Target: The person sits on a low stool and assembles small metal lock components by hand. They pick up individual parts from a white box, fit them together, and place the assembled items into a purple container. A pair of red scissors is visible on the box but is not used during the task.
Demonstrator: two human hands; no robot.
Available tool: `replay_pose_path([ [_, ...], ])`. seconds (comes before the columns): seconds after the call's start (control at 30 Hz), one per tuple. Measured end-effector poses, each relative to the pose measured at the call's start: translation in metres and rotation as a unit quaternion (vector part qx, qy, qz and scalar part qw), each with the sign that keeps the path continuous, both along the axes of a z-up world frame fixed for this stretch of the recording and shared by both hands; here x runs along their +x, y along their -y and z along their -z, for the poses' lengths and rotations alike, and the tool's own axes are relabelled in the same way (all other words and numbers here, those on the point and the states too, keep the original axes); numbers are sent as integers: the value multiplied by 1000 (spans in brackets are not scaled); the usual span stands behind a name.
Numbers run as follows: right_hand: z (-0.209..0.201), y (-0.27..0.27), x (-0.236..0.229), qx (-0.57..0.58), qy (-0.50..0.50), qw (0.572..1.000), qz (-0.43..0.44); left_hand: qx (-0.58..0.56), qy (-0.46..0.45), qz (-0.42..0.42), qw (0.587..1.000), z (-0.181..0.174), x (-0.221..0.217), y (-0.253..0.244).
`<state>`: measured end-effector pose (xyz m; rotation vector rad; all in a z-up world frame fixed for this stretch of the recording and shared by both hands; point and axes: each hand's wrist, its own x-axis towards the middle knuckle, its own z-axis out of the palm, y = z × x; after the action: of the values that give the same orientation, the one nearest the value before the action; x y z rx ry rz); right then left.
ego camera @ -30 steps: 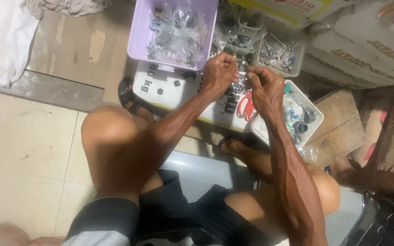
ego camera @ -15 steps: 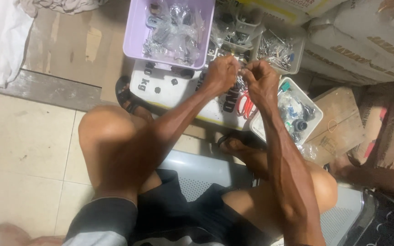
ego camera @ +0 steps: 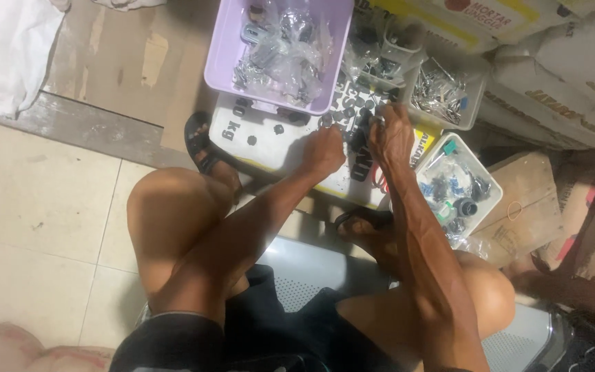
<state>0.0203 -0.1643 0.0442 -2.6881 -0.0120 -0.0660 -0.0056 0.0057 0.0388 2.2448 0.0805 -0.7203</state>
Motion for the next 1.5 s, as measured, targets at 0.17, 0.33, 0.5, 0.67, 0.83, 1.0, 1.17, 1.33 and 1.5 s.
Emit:
replay_pose_path([
  [0.17, 53, 3, 28, -63, -110, 992, -21, -11, 138, 28, 990, -17, -12, -8],
  [0.33, 59, 0, 34, -109, -120, 987, -11, 6, 180, 51, 982, -24, -4, -6],
  [0.5, 70, 4, 22, -37, -56, 998, -13, -30, 195, 24, 980, -30, 6, -1],
  [0.67, 43, 7, 17, -23, -60, 998, -27, 25, 220, 17, 975, 19, 22, 21],
  [0.83, 61, 12, 26, -25, -73, 997, -16, 59, 247, 26, 967, 31, 31, 28],
  [1.0, 33, -2, 22, -58, -86, 995, 5, 63, 275, 20, 959, 32, 28, 31],
  [1.17, 12, 8, 8, 87, 34, 992, -81, 32, 333, -31, 942, 48, 25, 34],
  [1.33, -44, 7, -8, 198, -1, 980, -7, -28, 307, -54, 950, 82, 20, 39],
  [1.5, -93, 19, -27, 264, 9, 964, 28, -204, 283, -101, 932, 56, 10, 49],
])
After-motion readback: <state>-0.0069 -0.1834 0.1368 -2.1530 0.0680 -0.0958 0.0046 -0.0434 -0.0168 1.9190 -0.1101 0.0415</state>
